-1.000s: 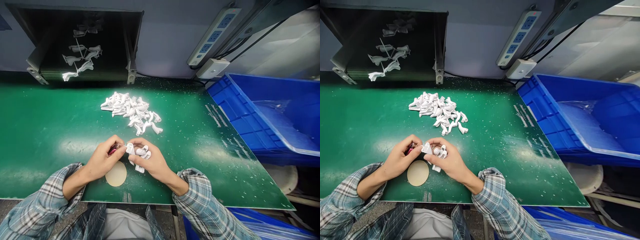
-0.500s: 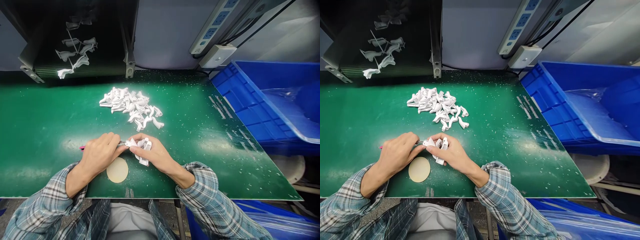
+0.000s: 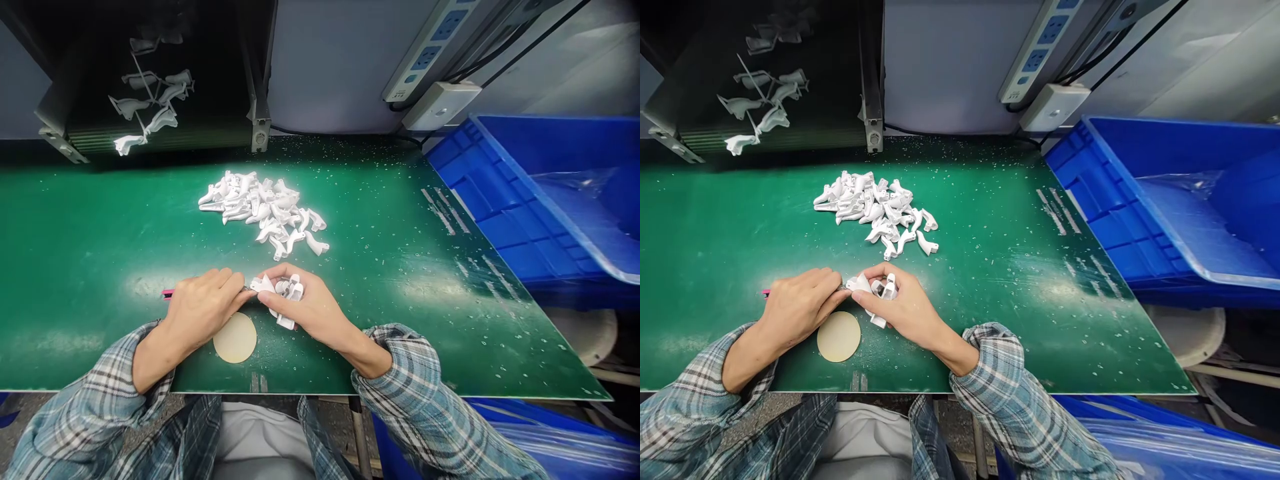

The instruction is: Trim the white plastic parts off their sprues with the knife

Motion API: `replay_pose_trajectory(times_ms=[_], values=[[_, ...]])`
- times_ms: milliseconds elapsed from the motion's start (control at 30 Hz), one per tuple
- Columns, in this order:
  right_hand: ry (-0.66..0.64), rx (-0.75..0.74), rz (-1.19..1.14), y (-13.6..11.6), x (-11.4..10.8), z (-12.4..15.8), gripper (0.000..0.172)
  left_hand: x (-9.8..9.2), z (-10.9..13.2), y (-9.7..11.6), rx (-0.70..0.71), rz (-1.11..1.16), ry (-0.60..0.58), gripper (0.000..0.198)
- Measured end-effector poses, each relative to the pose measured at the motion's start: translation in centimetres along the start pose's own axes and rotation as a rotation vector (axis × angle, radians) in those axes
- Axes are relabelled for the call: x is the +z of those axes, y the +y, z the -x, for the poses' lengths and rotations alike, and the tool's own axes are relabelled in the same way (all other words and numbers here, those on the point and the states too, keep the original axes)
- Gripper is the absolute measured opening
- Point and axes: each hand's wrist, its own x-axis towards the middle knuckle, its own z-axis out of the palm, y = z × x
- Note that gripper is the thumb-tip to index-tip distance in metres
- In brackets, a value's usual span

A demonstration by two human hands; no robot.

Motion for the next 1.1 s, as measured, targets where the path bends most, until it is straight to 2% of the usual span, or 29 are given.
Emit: replay_pose_trajectory(times_ms=[67,167,267,400,600,867,1100], values=[[-0.023,-0.016,-0.066,0.1,0.0,-0.1,0.037,-0.1,0.0,-0.1,-0.042,0.169,-0.032,0.046],[-0.084,0.02,-0.289,0.4,0.0,-0.4,0.044,-0.5,-0.1,-0.2,-0.143,0.471,-0.047,0.034],[-0.11,0.12,-0.537,0.6,0.0,-0.6,0.052,-0.7,-0.3,0.0,-0.123,0.618,0.007,0.03],[-0.101,0.159,-0.639,0.7,0.1,-0.7,0.052,-0.5,-0.3,0.4,-0.057,0.605,0.069,0.022],[-0.093,0.157,-0.64,0.6,0.1,-0.7,0.05,-0.5,0.2,0.6,-0.056,0.513,0.033,0.03],[-0.081,0.141,-0.619,0.8,0.1,-0.7,0.048,-0.3,0.3,0.9,-0.033,0.502,0.049,0.027],[-0.1,0.12,-0.605,1.0,0.1,-0.6,0.047,-0.1,0.4,1.0,-0.063,0.538,-0.038,0.028]])
